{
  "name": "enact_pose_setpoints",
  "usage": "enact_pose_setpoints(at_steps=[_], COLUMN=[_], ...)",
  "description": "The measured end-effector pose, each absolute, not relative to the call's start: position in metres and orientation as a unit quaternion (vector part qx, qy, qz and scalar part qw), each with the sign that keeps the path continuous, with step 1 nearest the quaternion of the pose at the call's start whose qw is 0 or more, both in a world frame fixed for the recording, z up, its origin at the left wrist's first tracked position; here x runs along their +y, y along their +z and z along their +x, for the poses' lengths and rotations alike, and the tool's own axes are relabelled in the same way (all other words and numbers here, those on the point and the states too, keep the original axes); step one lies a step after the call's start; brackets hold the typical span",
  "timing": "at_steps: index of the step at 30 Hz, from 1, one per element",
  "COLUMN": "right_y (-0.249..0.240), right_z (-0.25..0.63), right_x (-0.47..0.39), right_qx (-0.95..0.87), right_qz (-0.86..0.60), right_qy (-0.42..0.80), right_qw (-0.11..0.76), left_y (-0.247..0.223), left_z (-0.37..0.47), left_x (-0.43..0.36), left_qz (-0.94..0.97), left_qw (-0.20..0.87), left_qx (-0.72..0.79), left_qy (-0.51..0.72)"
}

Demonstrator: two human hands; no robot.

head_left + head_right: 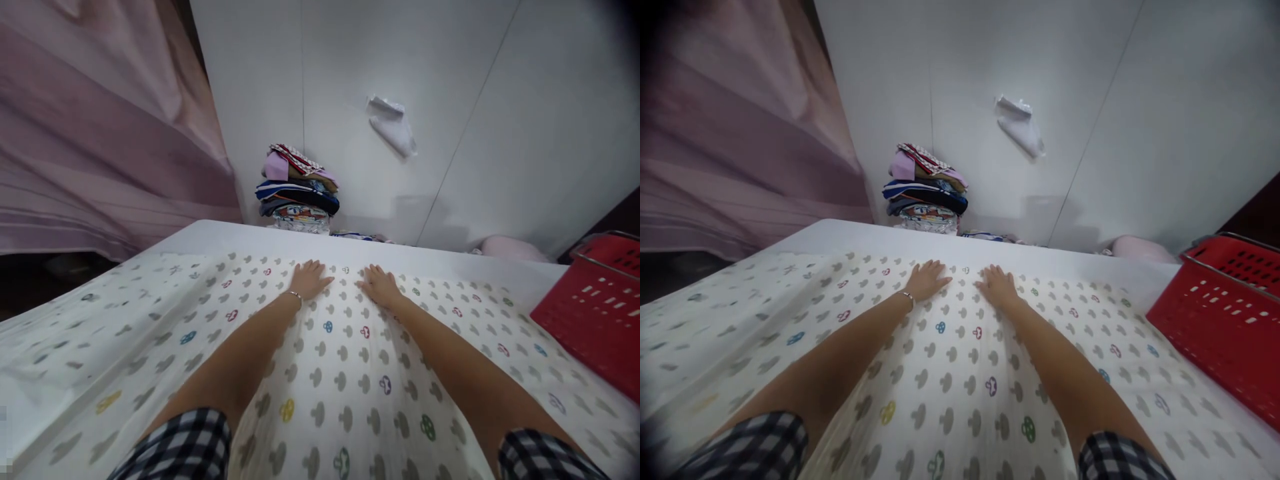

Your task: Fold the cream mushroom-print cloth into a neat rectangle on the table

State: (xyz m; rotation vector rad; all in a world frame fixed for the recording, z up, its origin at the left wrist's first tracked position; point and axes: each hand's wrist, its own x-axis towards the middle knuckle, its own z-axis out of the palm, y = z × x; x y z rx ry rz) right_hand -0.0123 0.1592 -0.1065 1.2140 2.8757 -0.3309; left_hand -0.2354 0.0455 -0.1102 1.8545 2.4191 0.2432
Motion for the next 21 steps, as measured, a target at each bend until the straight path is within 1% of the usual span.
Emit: enact_pose_setpoints(at_steps=[6,9,12,16,19,21], right_y=[-0.106,-0.102,-0.103,-0.117,-0.129,-0.133], right_z=[-0.038,-0.031,0.004,0.088,0.142,0.158], right_x=[0.155,0.159,0.177,0.216,0.241,0.249], right_qx=[0.924,0.922,0.908,0.841,0.801,0.792], right_qz=[0.360,0.359,0.406,0.539,0.598,0.609], right_qy=[-0.129,-0.138,-0.099,-0.040,-0.032,-0.040], right_qw=[0.034,0.034,0.013,-0.004,0.002,0.005], left_y=[-0.108,-0.105,-0.101,-0.104,-0.109,-0.111], left_z=[-0.235,-0.249,-0.287,-0.353,-0.383,-0.388], left_x=[0.060,0.055,0.034,-0.006,-0.026,-0.029], left_qz=[0.589,0.592,0.546,0.461,0.435,0.431], left_qw=[0.096,0.097,0.054,-0.011,-0.011,-0.008], left_qx=[0.800,0.798,0.835,0.887,0.900,0.902], left_qy=[0.066,0.062,0.046,0.028,0.029,0.035])
